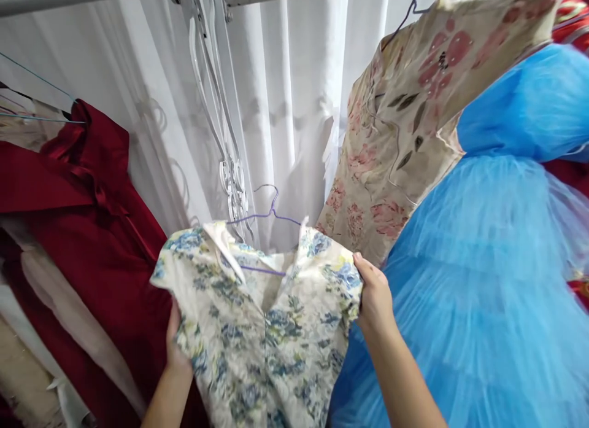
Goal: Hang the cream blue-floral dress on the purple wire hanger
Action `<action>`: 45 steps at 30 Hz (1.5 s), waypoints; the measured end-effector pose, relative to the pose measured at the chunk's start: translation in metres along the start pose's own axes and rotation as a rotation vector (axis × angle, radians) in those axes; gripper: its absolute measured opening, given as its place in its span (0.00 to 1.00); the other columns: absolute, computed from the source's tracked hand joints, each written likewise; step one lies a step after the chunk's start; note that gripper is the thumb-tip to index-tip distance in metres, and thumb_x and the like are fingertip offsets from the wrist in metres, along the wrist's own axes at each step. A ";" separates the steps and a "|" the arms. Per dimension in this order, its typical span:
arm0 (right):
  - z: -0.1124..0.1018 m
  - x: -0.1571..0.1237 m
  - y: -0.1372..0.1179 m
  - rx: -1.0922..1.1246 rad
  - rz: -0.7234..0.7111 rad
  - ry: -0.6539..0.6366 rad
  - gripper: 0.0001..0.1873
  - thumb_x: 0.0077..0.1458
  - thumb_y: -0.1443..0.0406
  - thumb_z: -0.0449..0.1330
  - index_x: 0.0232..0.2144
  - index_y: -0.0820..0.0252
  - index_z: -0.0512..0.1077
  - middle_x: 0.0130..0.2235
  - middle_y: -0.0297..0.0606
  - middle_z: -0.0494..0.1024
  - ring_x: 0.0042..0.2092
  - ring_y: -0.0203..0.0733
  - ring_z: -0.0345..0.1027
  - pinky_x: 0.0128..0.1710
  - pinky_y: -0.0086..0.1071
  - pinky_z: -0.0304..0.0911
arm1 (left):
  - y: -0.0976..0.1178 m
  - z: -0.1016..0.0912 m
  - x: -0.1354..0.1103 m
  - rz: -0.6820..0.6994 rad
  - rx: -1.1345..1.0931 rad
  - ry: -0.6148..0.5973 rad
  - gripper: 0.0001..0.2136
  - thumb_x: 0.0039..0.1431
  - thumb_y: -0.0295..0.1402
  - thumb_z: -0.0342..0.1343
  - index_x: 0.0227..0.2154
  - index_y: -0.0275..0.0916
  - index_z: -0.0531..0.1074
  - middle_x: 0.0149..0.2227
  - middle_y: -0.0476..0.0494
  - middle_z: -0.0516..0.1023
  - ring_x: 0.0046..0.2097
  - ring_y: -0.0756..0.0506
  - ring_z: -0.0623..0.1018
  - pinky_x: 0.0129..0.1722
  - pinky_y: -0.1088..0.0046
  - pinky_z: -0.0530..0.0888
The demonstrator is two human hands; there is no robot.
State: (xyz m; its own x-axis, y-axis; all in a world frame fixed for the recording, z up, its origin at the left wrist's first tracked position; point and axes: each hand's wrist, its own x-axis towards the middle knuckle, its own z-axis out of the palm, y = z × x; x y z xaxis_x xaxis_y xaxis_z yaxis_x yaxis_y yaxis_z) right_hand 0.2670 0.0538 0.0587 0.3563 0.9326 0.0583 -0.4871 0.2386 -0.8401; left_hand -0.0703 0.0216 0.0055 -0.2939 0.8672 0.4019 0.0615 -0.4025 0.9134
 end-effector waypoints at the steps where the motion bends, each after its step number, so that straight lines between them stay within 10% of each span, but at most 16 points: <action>1: 0.012 0.002 0.000 0.010 -0.038 -0.003 0.12 0.46 0.56 0.69 0.29 0.57 0.76 0.25 0.37 0.82 0.29 0.51 0.78 0.28 0.38 0.73 | -0.006 -0.009 -0.010 -0.088 -0.193 0.073 0.32 0.66 0.55 0.32 0.40 0.39 0.78 0.37 0.37 0.81 0.49 0.40 0.79 0.46 0.64 0.77; 6: 0.060 0.000 0.014 0.038 -0.067 -0.119 0.13 0.47 0.55 0.68 0.27 0.58 0.75 0.25 0.37 0.80 0.30 0.50 0.77 0.26 0.36 0.71 | -0.057 -0.029 -0.054 -0.322 -0.199 0.244 0.30 0.48 0.50 0.64 0.53 0.39 0.72 0.53 0.38 0.77 0.60 0.36 0.70 0.62 0.60 0.64; 11: 0.052 -0.008 0.022 -0.119 -0.056 -0.240 0.17 0.51 0.51 0.65 0.34 0.58 0.77 0.31 0.41 0.81 0.35 0.52 0.76 0.31 0.38 0.70 | -0.101 -0.036 -0.092 -0.492 -0.016 0.304 0.26 0.44 0.46 0.67 0.42 0.32 0.77 0.45 0.34 0.81 0.53 0.32 0.77 0.54 0.58 0.72; 17: 0.006 -0.042 0.072 -0.434 -0.640 0.320 0.21 0.55 0.54 0.62 0.47 0.58 0.70 0.48 0.43 0.73 0.48 0.49 0.67 0.47 0.40 0.63 | -0.109 -0.017 -0.136 -0.514 -0.059 0.366 0.26 0.50 0.49 0.63 0.46 0.34 0.76 0.49 0.35 0.79 0.54 0.34 0.76 0.53 0.60 0.73; 24: 0.031 -0.079 0.132 -0.647 -0.072 -0.617 0.14 0.60 0.53 0.56 0.35 0.57 0.70 0.29 0.37 0.75 0.32 0.44 0.68 0.32 0.33 0.62 | -0.085 -0.002 -0.138 -0.523 0.015 0.343 0.29 0.42 0.54 0.65 0.37 0.30 0.78 0.39 0.31 0.82 0.46 0.30 0.80 0.44 0.60 0.77; 35: 0.054 -0.063 0.144 -0.818 -0.035 -0.639 0.12 0.59 0.61 0.53 0.24 0.56 0.61 0.19 0.30 0.68 0.23 0.38 0.62 0.26 0.29 0.57 | -0.099 0.003 -0.160 -0.380 0.203 0.489 0.21 0.52 0.47 0.62 0.42 0.36 0.75 0.46 0.33 0.79 0.54 0.32 0.75 0.53 0.55 0.73; 40: 0.040 -0.067 0.126 -0.654 0.165 -0.786 0.12 0.57 0.64 0.54 0.22 0.57 0.62 0.18 0.29 0.69 0.20 0.34 0.60 0.23 0.27 0.53 | -0.085 0.023 -0.150 -0.035 0.345 0.633 0.29 0.54 0.41 0.63 0.56 0.40 0.61 0.55 0.33 0.68 0.56 0.36 0.71 0.55 0.53 0.70; 45: 0.031 -0.074 0.107 -0.523 0.286 -0.846 0.11 0.58 0.63 0.56 0.24 0.59 0.67 0.17 0.29 0.70 0.19 0.33 0.60 0.22 0.26 0.53 | -0.059 0.059 -0.127 0.224 0.608 0.259 0.16 0.57 0.35 0.61 0.48 0.40 0.69 0.51 0.36 0.69 0.55 0.38 0.71 0.57 0.55 0.68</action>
State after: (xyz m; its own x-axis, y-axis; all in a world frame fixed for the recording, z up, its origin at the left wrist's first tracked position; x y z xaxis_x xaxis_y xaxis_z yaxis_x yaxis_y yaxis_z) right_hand 0.1633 0.0188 -0.0190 -0.4932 0.8698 0.0100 0.0142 0.0195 -0.9997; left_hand 0.0200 -0.0477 -0.0959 -0.4249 0.6547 0.6252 0.6481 -0.2621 0.7150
